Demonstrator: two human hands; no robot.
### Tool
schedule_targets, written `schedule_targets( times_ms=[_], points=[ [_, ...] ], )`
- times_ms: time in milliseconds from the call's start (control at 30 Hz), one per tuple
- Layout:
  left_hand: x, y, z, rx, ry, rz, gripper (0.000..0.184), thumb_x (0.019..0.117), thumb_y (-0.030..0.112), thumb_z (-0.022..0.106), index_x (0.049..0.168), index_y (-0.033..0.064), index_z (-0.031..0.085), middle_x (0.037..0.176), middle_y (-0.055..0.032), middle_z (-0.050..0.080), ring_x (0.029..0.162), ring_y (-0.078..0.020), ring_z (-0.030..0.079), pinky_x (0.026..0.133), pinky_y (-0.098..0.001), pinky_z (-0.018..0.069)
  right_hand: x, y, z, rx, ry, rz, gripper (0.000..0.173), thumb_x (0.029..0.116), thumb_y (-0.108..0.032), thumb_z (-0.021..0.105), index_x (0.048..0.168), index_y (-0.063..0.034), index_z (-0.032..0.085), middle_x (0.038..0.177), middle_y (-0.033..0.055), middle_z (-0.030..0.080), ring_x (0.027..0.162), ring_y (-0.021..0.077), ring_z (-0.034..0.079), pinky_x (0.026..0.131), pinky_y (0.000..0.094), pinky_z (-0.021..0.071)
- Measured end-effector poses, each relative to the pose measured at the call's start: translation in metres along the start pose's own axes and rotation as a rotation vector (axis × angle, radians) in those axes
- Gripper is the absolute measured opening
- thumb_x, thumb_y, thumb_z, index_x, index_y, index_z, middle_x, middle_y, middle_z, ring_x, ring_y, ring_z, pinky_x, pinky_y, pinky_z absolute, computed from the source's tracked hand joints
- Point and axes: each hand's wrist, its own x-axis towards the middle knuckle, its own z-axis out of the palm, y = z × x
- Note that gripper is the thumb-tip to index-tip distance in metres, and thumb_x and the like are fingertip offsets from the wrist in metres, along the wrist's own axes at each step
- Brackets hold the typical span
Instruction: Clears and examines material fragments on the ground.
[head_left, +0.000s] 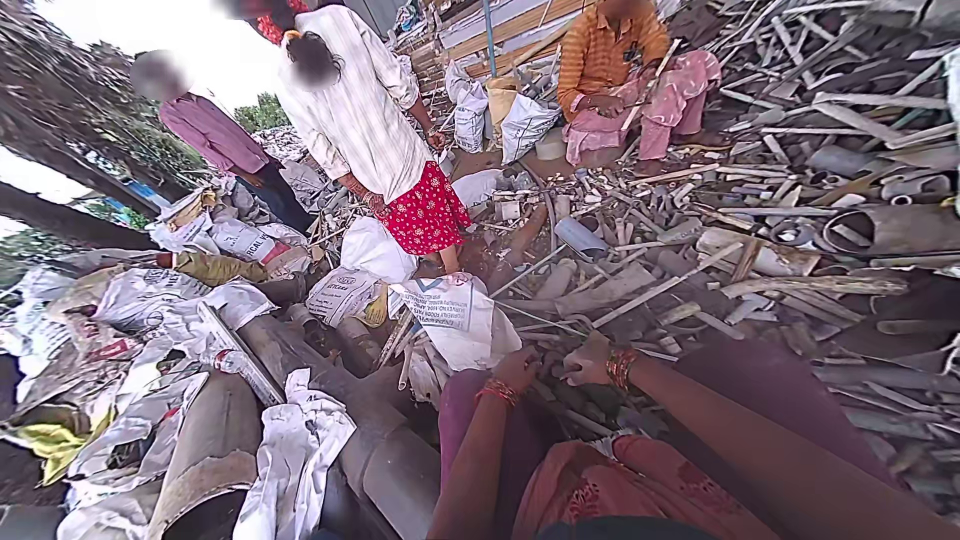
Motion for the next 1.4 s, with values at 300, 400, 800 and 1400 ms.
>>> schedule_targets(
  times_ms=[300, 400, 800, 1400],
  points=[
    [0.0008, -0.0002, 0.0011, -0.003, -0.006, -0.024, 0.036, 0.1084, 0.019, 0.048, 0.135, -0.0042, 0.057, 0.129, -0.0252, 0.064, 0.121, -0.0352, 0.063, 0.108, -0.0495, 0.0459, -0.0031, -0.0015, -0.0019, 0.008, -0.007, 0.001, 0.044, 0.1087, -0.031, 0.053, 0.135, 0.0034, 0.061, 0.130, 0.0309, 0.062, 0.122, 0.0437, 0.060, 0.107, 0.0585, 0.0414],
    [0.0006, -0.0003, 0.0009, -0.015, -0.013, -0.024, 0.036, 0.1086, 0.018, 0.047, 0.135, -0.0045, 0.057, 0.129, -0.0252, 0.064, 0.120, -0.0351, 0.064, 0.107, -0.0494, 0.0464, -0.0026, -0.0008, -0.0014, 0.007, -0.002, 0.002, 0.044, 0.1086, -0.032, 0.053, 0.135, 0.0029, 0.062, 0.129, 0.0304, 0.063, 0.120, 0.0435, 0.061, 0.106, 0.0582, 0.0422],
    [0.0000, 0.0008, 0.0007, -0.009, -0.034, -0.041, 0.037, 0.1089, 0.019, 0.047, 0.136, -0.0047, 0.056, 0.129, -0.0253, 0.064, 0.120, -0.0350, 0.064, 0.108, -0.0495, 0.0465, 0.0003, 0.0024, -0.0011, -0.010, -0.003, -0.005, 0.045, 0.1085, -0.033, 0.053, 0.135, 0.0027, 0.061, 0.129, 0.0306, 0.063, 0.122, 0.0440, 0.060, 0.106, 0.0593, 0.0417],
    [0.0003, 0.0006, 0.0014, 0.017, -0.035, -0.042, 0.038, 0.1092, 0.021, 0.047, 0.136, -0.0048, 0.057, 0.129, -0.0260, 0.064, 0.122, -0.0357, 0.063, 0.109, -0.0501, 0.0447, -0.0064, -0.0027, -0.0042, 0.022, -0.005, 0.006, 0.044, 0.1084, -0.031, 0.054, 0.136, 0.0029, 0.061, 0.130, 0.0309, 0.062, 0.120, 0.0437, 0.061, 0.105, 0.0585, 0.0422]
  ],
)
